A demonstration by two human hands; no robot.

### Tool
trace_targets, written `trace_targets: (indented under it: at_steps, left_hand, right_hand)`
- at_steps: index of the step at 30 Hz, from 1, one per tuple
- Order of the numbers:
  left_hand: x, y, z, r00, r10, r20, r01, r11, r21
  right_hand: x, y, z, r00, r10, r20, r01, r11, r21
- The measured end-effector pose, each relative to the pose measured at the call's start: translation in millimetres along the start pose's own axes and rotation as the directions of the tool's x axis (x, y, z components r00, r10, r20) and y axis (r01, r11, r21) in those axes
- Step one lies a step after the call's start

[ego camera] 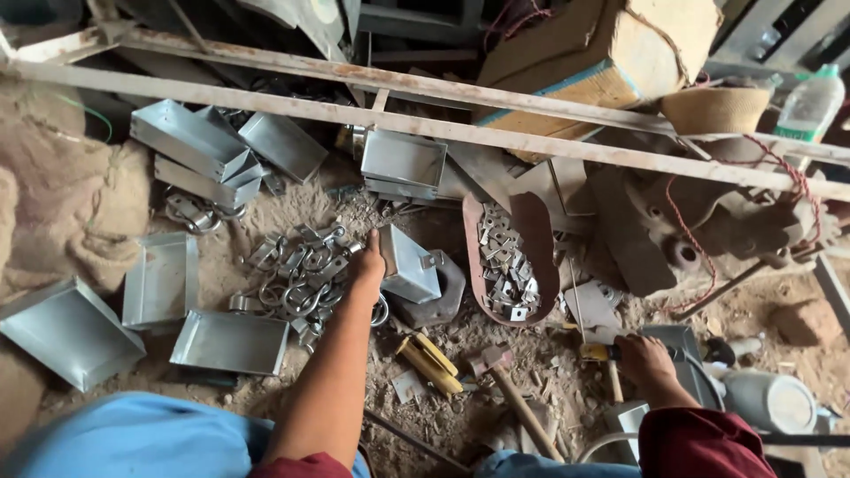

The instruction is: The person positions small metal brackets onto a metal box, welds them in place using a welding rod, and strikes the welded pieces with a hammer.

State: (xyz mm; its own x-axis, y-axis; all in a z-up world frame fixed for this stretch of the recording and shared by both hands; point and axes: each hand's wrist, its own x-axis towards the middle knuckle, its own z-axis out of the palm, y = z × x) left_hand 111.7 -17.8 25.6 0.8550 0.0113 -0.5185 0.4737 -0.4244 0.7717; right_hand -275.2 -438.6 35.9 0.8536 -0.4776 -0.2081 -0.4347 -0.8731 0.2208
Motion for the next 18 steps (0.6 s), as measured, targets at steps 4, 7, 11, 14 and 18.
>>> trace_targets:
  at_steps: [4,7,11,14,18]
  left_hand:
    - [-7,6,-7,1.0,0.014,0.003,-0.014,1.0,0.009]
    - [-9,8,-9,1.0,0.007,0.015,-0.007,1.0,0.004]
    - [0,7,-6,0.999,0.052,0.005,-0.052,0.992,0.111]
    - [6,3,-2,0.998,0.06,0.016,-0.062,0.991,0.12]
    - [5,5,-2,0.997,0.075,0.023,-0.077,0.988,0.137]
  right_hand:
    - [7,19,-18,0.972,-0.091,0.217,0.091,0.996,0.012]
    - [1,44,-53,0.957,-0.238,0.164,0.184,0.939,0.291]
    - [-38,44,-120,0.97,-0.177,0.169,0.074,0.871,0.485]
    - [-67,12,-171,0.968,-0.135,0.211,-0.065,0.678,0.732]
    - [-81,-46,-220,0.994,-0.01,0.105,-0.1,0.22,0.97]
